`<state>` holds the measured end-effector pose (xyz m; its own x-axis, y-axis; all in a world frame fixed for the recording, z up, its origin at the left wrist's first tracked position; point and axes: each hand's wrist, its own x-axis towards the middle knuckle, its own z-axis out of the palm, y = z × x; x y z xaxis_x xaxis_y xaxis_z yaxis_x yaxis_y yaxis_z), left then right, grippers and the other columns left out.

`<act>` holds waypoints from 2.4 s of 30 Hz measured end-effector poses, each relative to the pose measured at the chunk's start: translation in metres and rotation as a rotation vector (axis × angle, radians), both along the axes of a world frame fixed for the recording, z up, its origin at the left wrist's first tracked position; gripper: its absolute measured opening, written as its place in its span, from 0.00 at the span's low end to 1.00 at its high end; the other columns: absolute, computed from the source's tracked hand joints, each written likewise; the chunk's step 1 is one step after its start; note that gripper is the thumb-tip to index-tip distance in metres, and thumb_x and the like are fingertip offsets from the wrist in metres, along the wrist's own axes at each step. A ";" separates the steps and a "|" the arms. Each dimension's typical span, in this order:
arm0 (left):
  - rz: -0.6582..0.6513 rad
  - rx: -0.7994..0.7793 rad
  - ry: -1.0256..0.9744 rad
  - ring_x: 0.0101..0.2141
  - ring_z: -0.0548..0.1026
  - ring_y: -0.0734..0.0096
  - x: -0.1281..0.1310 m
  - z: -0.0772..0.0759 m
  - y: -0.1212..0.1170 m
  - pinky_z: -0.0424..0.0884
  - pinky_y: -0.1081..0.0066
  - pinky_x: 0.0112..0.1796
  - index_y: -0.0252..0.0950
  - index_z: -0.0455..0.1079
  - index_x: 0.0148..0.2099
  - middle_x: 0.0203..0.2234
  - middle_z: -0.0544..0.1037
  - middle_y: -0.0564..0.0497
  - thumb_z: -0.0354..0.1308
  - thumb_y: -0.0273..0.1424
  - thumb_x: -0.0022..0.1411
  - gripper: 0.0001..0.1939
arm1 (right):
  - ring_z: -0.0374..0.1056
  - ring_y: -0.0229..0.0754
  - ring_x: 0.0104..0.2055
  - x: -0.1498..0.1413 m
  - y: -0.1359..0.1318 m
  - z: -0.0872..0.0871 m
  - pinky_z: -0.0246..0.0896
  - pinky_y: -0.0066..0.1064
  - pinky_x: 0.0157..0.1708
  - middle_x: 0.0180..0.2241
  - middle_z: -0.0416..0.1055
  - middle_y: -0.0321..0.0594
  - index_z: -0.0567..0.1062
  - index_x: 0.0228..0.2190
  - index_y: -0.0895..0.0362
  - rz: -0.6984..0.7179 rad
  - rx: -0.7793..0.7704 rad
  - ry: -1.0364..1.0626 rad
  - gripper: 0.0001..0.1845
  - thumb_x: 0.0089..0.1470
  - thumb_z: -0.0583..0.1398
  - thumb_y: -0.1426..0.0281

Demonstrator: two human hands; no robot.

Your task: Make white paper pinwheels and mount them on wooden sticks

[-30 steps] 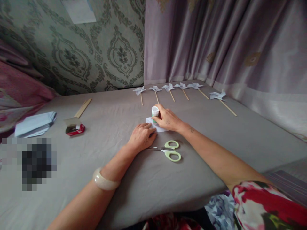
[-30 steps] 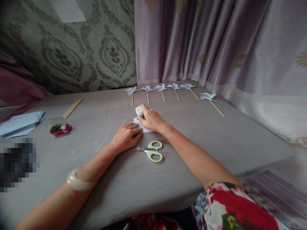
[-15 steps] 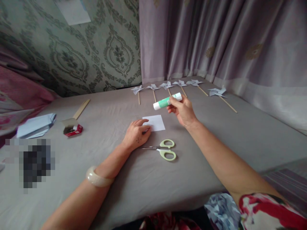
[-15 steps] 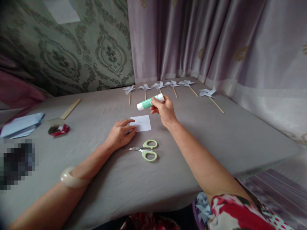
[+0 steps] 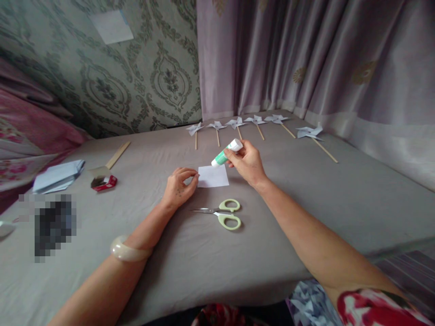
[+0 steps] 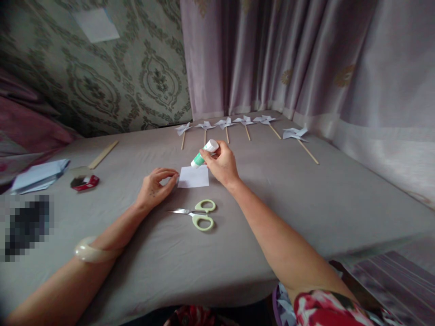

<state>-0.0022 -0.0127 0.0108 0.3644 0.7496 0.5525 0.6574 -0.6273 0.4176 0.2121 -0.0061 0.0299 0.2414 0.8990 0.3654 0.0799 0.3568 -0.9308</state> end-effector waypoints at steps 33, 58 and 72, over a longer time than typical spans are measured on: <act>-0.274 0.013 0.363 0.41 0.71 0.63 0.006 -0.005 -0.003 0.68 0.62 0.45 0.38 0.76 0.45 0.40 0.76 0.45 0.46 0.36 0.67 0.17 | 0.70 0.43 0.36 -0.030 0.000 0.002 0.60 0.30 0.36 0.37 0.74 0.43 0.65 0.47 0.56 0.233 0.172 -0.840 0.19 0.52 0.58 0.73; -0.237 0.011 0.390 0.40 0.71 0.64 0.006 -0.006 -0.005 0.68 0.63 0.44 0.39 0.75 0.46 0.39 0.76 0.45 0.46 0.37 0.67 0.17 | 0.70 0.45 0.31 -0.025 -0.002 0.004 0.60 0.31 0.32 0.31 0.74 0.42 0.66 0.45 0.56 0.124 0.094 -0.851 0.17 0.52 0.58 0.69; -0.232 0.013 0.369 0.40 0.72 0.63 0.006 -0.006 -0.005 0.69 0.62 0.44 0.39 0.76 0.46 0.39 0.75 0.44 0.47 0.36 0.66 0.17 | 0.71 0.48 0.33 -0.022 0.000 0.002 0.63 0.35 0.34 0.32 0.75 0.44 0.67 0.44 0.56 0.022 0.084 -0.747 0.17 0.51 0.59 0.68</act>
<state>0.0036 -0.0178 0.0046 0.6969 0.6190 0.3622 0.6026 -0.7793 0.1722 0.1906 -0.0058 0.0314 -0.1152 0.8626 0.4925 0.6720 0.4328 -0.6009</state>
